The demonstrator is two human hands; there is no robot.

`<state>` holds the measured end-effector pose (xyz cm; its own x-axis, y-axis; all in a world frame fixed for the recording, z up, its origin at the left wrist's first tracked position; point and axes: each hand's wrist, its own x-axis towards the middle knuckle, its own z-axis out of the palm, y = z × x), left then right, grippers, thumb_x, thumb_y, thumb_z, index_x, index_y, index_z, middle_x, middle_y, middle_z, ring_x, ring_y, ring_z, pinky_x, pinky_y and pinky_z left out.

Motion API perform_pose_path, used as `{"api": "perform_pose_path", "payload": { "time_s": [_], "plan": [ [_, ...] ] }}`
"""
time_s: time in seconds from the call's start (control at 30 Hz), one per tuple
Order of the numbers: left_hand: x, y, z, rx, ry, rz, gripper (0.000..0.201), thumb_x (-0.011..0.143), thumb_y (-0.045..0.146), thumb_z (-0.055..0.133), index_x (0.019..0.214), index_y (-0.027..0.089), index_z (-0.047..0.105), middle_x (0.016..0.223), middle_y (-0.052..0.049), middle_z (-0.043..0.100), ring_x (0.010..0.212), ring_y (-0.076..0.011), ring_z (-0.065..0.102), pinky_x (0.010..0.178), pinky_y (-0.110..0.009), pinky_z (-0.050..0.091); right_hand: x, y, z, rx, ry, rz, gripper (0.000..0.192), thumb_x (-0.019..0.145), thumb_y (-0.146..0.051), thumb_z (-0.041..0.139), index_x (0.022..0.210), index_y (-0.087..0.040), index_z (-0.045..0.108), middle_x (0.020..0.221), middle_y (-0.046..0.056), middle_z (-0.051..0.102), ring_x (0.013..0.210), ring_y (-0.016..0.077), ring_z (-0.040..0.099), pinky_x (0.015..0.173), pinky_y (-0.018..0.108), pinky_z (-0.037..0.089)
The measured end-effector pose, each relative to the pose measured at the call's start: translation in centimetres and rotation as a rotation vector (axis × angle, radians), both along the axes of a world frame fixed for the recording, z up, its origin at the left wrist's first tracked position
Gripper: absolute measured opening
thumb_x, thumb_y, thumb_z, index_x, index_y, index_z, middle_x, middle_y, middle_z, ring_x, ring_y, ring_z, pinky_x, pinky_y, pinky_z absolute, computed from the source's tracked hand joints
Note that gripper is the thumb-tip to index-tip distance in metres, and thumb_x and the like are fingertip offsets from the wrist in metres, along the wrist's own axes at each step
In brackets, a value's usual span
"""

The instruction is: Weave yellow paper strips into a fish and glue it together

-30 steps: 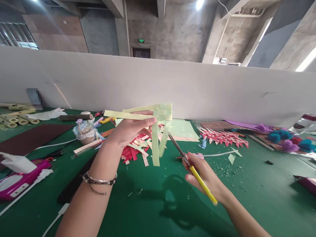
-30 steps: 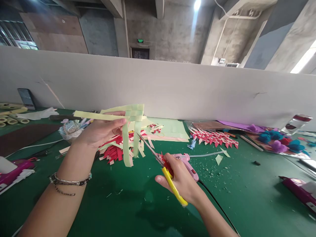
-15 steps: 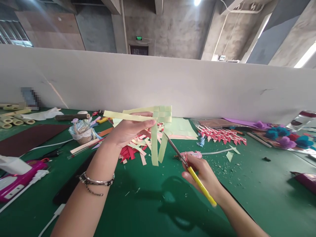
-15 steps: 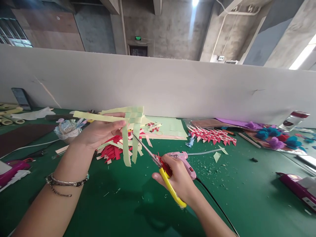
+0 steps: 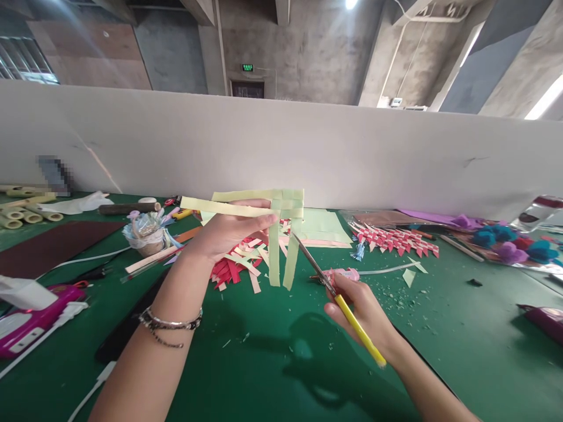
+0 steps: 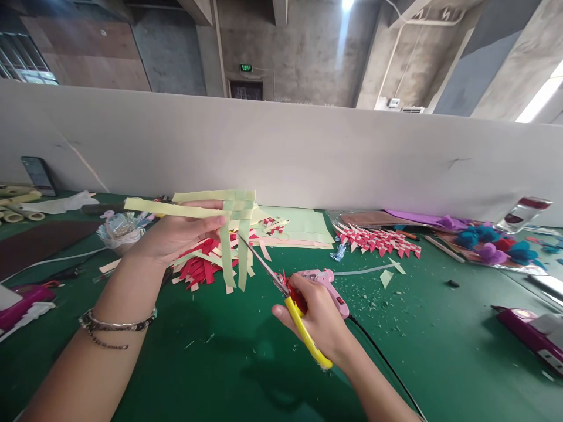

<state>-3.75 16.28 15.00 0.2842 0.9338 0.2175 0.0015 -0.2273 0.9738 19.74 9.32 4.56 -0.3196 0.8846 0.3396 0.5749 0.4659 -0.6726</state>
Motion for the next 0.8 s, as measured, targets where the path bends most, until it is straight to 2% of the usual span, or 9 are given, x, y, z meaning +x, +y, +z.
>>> {"api": "perform_pose_path", "payload": {
  "time_s": [0.2, 0.47, 0.63, 0.8],
  "plan": [
    [0.13, -0.10, -0.10, 0.056, 0.035, 0.029, 0.039, 0.056, 0.038, 0.078, 0.087, 0.017, 0.068, 0.066, -0.002, 0.064, 0.060, -0.0157, 0.060, 0.058, -0.029, 0.054, -0.04, 0.11, -0.10, -0.016, 0.013, -0.003, 0.041, 0.079, -0.059, 0.042, 0.065, -0.021, 0.033, 0.058, -0.005, 0.031, 0.052, 0.0094, 0.021, 0.047, 0.024, 0.018],
    [0.04, -0.27, -0.05, 0.074, 0.136, 0.151, 0.053, 0.055, 0.042, 0.078, 0.099, 0.016, 0.066, 0.077, -0.006, 0.070, 0.070, -0.0200, 0.065, 0.058, -0.027, 0.052, -0.31, 0.11, 0.03, -0.015, 0.009, 0.000, 0.042, 0.081, -0.058, 0.040, 0.064, -0.021, 0.033, 0.056, -0.005, 0.030, 0.051, 0.0092, 0.021, 0.047, 0.024, 0.017],
    [0.10, -0.53, 0.33, 0.130, 0.224, 0.115, 0.043, 0.063, 0.041, 0.073, 0.097, 0.015, 0.067, 0.072, -0.004, 0.068, 0.066, -0.0168, 0.063, 0.058, -0.025, 0.050, -0.17, 0.19, -0.28, -0.004, 0.012, -0.016, 0.041, 0.080, -0.057, 0.043, 0.063, -0.020, 0.034, 0.054, -0.006, 0.028, 0.050, 0.0084, 0.020, 0.046, 0.024, 0.017],
    [-0.18, -0.24, -0.07, 0.149, 0.244, 0.099, 0.040, 0.067, 0.042, 0.070, 0.098, 0.018, 0.068, 0.080, -0.006, 0.068, 0.067, -0.0170, 0.063, 0.058, -0.025, 0.049, -0.15, 0.24, -0.42, 0.011, -0.001, -0.026, 0.041, 0.081, -0.055, 0.044, 0.062, -0.020, 0.034, 0.054, -0.007, 0.027, 0.050, 0.0081, 0.019, 0.045, 0.023, 0.017]
  ]
}}
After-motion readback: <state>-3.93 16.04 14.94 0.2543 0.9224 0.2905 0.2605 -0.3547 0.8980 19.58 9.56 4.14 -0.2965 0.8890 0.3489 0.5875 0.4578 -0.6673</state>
